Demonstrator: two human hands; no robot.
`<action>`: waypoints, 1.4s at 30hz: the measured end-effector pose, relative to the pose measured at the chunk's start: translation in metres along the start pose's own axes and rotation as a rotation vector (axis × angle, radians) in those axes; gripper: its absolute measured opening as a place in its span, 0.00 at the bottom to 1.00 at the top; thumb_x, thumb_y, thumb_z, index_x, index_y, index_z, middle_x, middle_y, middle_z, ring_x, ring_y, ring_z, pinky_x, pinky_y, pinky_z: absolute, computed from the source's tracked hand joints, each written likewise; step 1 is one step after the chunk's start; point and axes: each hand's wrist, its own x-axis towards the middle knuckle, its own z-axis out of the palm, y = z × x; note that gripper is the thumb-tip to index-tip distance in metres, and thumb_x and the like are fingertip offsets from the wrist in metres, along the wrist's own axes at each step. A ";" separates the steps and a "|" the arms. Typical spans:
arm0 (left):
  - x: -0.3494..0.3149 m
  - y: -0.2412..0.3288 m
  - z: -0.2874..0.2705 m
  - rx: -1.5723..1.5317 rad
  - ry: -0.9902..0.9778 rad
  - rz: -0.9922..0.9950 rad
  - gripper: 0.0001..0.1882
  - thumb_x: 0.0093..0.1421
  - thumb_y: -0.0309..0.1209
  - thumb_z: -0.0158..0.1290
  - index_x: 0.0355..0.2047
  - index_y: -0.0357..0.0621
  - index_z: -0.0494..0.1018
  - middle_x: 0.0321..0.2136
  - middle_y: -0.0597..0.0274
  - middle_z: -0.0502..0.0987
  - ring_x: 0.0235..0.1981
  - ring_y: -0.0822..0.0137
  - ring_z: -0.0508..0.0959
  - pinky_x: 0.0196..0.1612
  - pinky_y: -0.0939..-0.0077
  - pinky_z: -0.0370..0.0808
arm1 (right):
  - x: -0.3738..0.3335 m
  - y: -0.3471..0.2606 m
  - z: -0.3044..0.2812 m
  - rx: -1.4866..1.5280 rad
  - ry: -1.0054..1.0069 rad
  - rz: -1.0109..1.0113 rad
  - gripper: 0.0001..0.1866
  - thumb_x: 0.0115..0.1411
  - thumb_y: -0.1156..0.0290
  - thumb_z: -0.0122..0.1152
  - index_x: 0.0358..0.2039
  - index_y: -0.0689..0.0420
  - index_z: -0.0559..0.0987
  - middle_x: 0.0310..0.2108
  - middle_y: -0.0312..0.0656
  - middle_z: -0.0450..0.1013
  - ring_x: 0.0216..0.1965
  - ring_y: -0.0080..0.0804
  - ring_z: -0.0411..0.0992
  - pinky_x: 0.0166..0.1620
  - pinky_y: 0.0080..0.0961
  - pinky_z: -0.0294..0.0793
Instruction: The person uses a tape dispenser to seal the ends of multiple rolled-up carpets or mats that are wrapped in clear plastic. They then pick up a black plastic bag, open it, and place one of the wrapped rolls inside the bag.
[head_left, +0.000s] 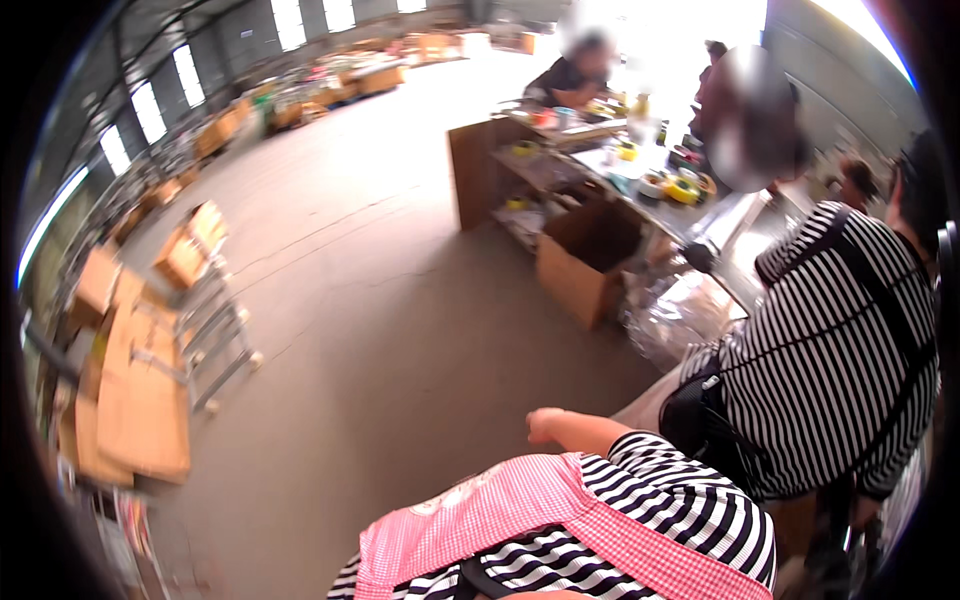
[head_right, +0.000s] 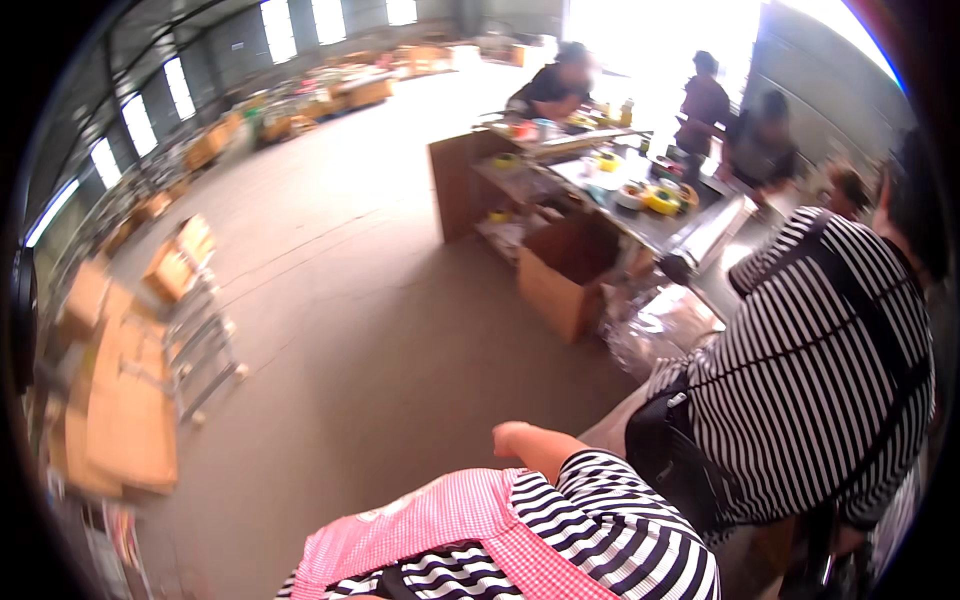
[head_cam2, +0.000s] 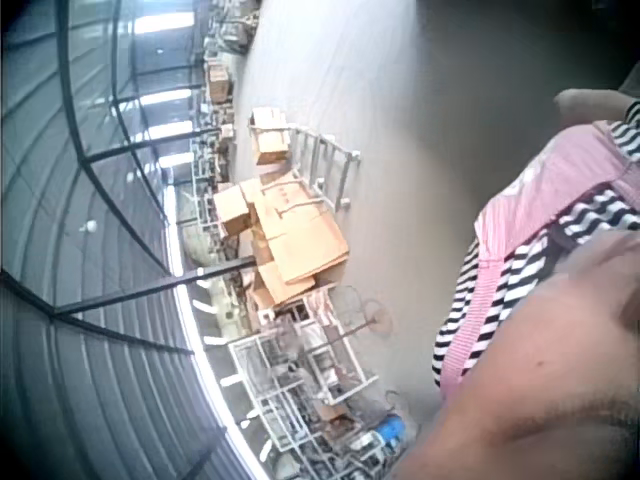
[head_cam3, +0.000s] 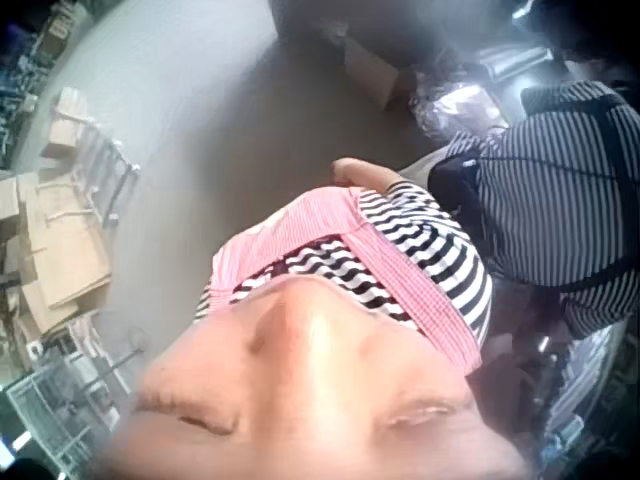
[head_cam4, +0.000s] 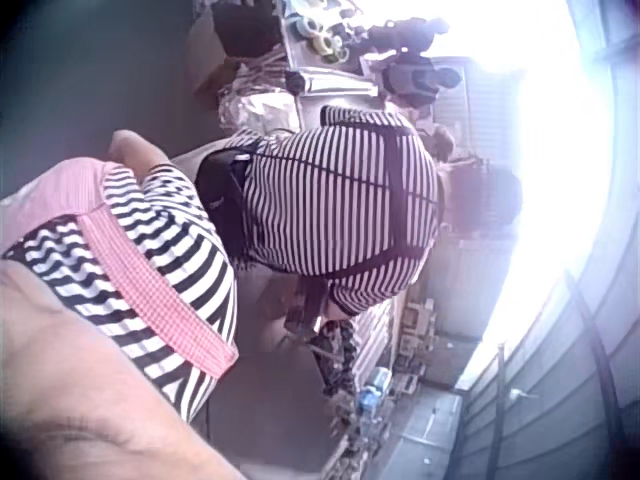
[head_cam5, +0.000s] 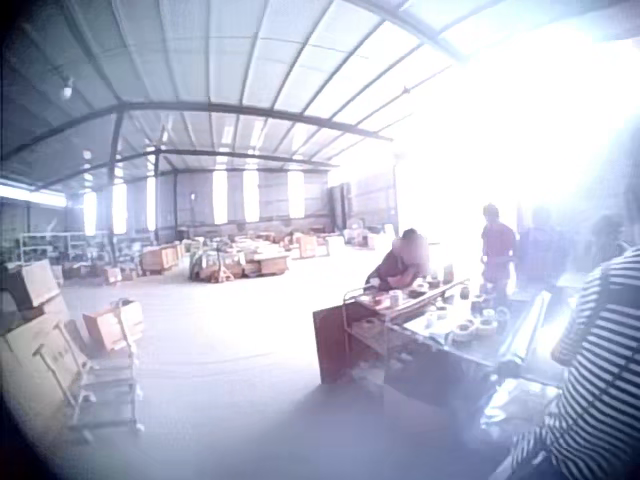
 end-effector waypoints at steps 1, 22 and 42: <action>0.039 0.029 -0.049 0.048 0.088 0.041 0.27 0.64 0.38 0.56 0.57 0.31 0.68 0.54 0.39 0.73 0.56 0.48 0.75 0.58 0.57 0.72 | -0.002 0.025 -0.015 0.108 0.020 0.078 0.29 0.56 0.55 0.62 0.58 0.52 0.77 0.57 0.47 0.75 0.58 0.47 0.73 0.58 0.42 0.73; 0.255 0.617 -0.092 0.426 -0.348 0.398 0.29 0.62 0.40 0.58 0.60 0.38 0.70 0.53 0.49 0.77 0.56 0.58 0.76 0.61 0.65 0.71 | 0.113 0.356 -0.228 1.013 1.204 0.300 0.14 0.59 0.69 0.63 0.45 0.60 0.81 0.41 0.46 0.81 0.43 0.39 0.80 0.49 0.30 0.78; 0.321 1.262 -0.007 0.263 -0.425 1.207 0.28 0.62 0.39 0.58 0.59 0.38 0.70 0.54 0.44 0.76 0.56 0.53 0.77 0.59 0.62 0.72 | 0.138 0.658 -0.499 1.117 1.042 1.440 0.32 0.48 0.56 0.73 0.49 0.62 0.77 0.48 0.55 0.78 0.51 0.48 0.76 0.55 0.37 0.75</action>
